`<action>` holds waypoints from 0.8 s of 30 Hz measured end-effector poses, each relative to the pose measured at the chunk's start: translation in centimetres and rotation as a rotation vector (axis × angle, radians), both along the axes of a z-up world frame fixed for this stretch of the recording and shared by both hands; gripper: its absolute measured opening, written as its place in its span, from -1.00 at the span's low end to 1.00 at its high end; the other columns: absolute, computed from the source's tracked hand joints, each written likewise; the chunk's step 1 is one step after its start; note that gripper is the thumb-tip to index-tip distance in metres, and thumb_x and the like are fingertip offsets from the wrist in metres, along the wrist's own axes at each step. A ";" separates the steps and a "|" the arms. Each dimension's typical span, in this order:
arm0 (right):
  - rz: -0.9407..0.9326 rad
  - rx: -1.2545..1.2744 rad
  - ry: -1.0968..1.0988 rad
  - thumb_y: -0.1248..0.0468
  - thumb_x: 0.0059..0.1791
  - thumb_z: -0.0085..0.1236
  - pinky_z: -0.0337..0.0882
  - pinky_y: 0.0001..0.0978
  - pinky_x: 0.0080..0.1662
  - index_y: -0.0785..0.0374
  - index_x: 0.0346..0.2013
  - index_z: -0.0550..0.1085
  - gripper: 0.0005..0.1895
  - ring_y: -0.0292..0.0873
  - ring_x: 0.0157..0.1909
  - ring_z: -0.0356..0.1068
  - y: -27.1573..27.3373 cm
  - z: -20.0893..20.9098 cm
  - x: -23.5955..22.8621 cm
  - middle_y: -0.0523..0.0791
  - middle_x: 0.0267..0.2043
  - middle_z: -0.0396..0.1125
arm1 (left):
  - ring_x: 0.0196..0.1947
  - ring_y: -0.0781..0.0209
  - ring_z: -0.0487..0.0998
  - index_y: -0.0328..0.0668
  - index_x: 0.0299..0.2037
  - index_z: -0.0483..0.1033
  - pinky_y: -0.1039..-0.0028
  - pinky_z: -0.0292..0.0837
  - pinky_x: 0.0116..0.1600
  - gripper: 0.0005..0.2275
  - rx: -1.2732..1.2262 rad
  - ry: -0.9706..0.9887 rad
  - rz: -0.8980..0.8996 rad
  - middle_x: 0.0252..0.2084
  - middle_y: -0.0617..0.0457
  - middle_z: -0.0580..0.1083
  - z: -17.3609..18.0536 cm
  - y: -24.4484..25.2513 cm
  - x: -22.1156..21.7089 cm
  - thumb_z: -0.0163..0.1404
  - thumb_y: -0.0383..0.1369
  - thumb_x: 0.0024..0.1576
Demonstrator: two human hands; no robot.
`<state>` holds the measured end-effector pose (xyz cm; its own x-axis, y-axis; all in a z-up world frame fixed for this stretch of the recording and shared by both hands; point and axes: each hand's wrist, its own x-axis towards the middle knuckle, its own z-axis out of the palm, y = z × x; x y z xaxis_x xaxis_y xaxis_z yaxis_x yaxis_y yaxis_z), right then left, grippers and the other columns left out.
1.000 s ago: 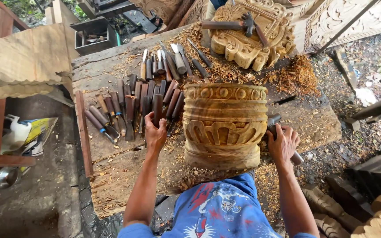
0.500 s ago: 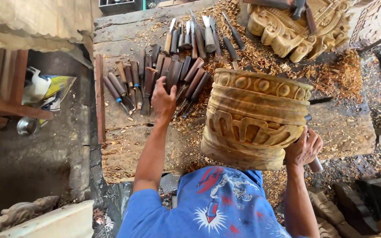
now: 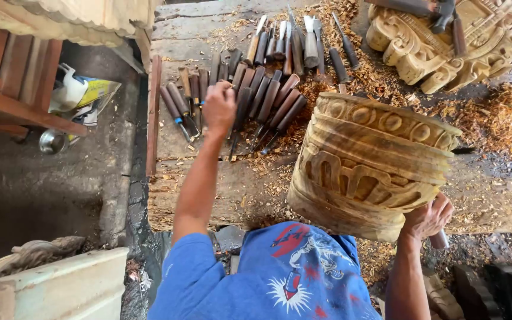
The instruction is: The person carves decorative details into a cylindrical wooden object using a hammer and a chisel on a workbench covered in wood shavings.
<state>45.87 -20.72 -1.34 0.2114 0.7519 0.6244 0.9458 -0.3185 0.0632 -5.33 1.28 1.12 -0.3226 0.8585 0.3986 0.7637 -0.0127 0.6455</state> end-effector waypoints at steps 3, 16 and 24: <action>0.017 0.027 0.023 0.00 0.22 0.16 0.39 -0.21 0.08 0.18 -0.21 0.46 -0.67 -0.05 0.05 0.29 -0.4 -0.1 -0.2 -0.13 -0.06 0.31 | -0.17 -0.22 0.61 -0.02 -0.12 0.61 0.02 0.51 -0.08 -0.82 -0.265 0.097 -0.082 -0.19 -0.09 0.57 -0.6 0.6 -3.1 -0.02 -0.22 0.23; 0.185 0.180 0.392 0.05 0.17 0.21 0.41 -0.04 0.15 0.32 0.08 0.54 -0.61 0.03 0.09 0.32 -1.0 -0.2 0.2 0.01 0.02 0.34 | -0.15 -0.09 0.68 -0.10 -0.24 0.66 0.16 0.60 -0.15 -0.84 -0.598 0.701 0.031 -0.20 -0.12 0.63 -3.9 2.4 -0.2 -0.03 -0.35 0.24; 0.715 0.635 1.040 -0.04 0.15 0.01 0.47 -0.19 0.22 0.41 0.03 0.48 -0.49 -0.01 0.26 0.37 -6.0 8.4 -6.9 0.02 0.22 0.31 | -0.23 -0.04 0.59 -0.34 -0.18 0.58 0.26 0.47 -0.09 -0.75 -0.323 -0.007 -0.191 -0.25 -0.17 0.58 0.4 -2.8 -3.4 0.09 -0.23 0.22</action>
<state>38.98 -26.76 7.04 0.4763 0.5453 0.6898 0.4384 0.5327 -0.7239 -8.78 -1.55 1.55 -0.1463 0.9846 0.0962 0.7627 0.0504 0.6447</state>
